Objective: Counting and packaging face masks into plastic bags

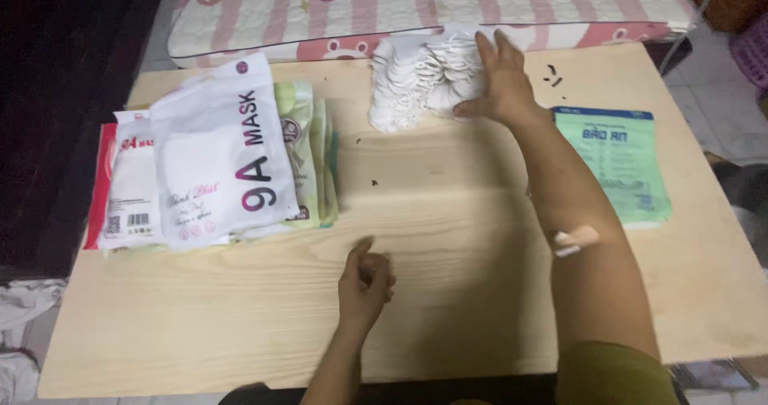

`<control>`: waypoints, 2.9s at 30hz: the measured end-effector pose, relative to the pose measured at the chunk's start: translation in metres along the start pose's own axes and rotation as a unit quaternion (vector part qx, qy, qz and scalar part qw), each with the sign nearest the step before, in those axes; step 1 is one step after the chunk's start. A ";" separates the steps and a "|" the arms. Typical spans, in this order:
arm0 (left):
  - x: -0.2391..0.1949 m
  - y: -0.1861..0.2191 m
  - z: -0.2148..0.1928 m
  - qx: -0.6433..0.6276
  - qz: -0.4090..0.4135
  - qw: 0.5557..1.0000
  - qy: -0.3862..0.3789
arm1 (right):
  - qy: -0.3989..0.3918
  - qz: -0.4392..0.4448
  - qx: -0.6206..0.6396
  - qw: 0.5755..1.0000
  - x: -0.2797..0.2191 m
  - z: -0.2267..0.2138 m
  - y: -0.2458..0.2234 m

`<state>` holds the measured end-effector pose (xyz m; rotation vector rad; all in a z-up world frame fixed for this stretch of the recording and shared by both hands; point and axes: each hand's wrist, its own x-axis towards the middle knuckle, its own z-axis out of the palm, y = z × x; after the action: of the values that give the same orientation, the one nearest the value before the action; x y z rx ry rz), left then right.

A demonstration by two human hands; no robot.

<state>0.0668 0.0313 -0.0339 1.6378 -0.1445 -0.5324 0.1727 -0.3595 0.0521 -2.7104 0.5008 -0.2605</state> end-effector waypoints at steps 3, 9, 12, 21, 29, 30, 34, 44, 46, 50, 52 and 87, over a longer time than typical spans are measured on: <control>0.009 0.003 0.002 -0.031 -0.061 0.997 0.036 | -0.024 0.091 -0.052 0.994 0.028 -0.005 -0.020; 0.008 -0.014 0.007 -0.117 -0.025 0.991 0.060 | -0.110 0.163 -0.018 0.980 0.045 0.021 0.007; 0.010 -0.019 0.007 -0.056 -0.038 0.996 0.053 | -0.092 0.142 -0.054 0.984 0.056 0.047 0.039; 0.009 -0.021 0.007 -0.050 0.010 0.997 0.052 | 0.062 0.054 -0.043 0.996 0.030 0.060 0.070; 0.004 -0.010 0.011 0.017 0.003 0.998 0.057 | -0.053 0.061 -0.163 0.983 -0.107 0.028 -0.031; 0.005 -0.011 0.010 0.017 0.003 0.998 0.055 | -0.053 0.063 -0.163 0.983 -0.120 0.039 -0.039; 0.006 -0.025 0.008 0.018 0.012 0.999 0.049 | -0.196 0.073 -0.140 0.968 -0.167 0.066 -0.072; 0.016 -0.040 0.006 0.008 0.100 0.993 0.067 | 0.168 -0.129 -0.074 0.974 -0.133 0.017 -0.031; 0.018 -0.043 0.005 0.014 0.116 0.990 0.075 | 0.089 -0.106 -0.053 0.989 -0.140 0.014 -0.067; 0.017 -0.049 0.000 0.029 0.152 0.984 0.093 | -0.147 -0.043 -0.152 0.977 -0.146 0.057 -0.063; 0.018 -0.050 -0.001 0.038 0.153 0.983 0.095 | -0.126 -0.070 -0.146 0.979 -0.171 0.062 -0.042; -0.011 -0.028 0.025 0.152 0.300 0.941 0.027 | 0.111 -0.064 0.102 0.987 -0.171 0.089 -0.012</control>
<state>0.0404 0.0178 -0.0597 1.7921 -0.6884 0.0075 0.0407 -0.2562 -0.0433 -2.5287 0.3403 -0.6186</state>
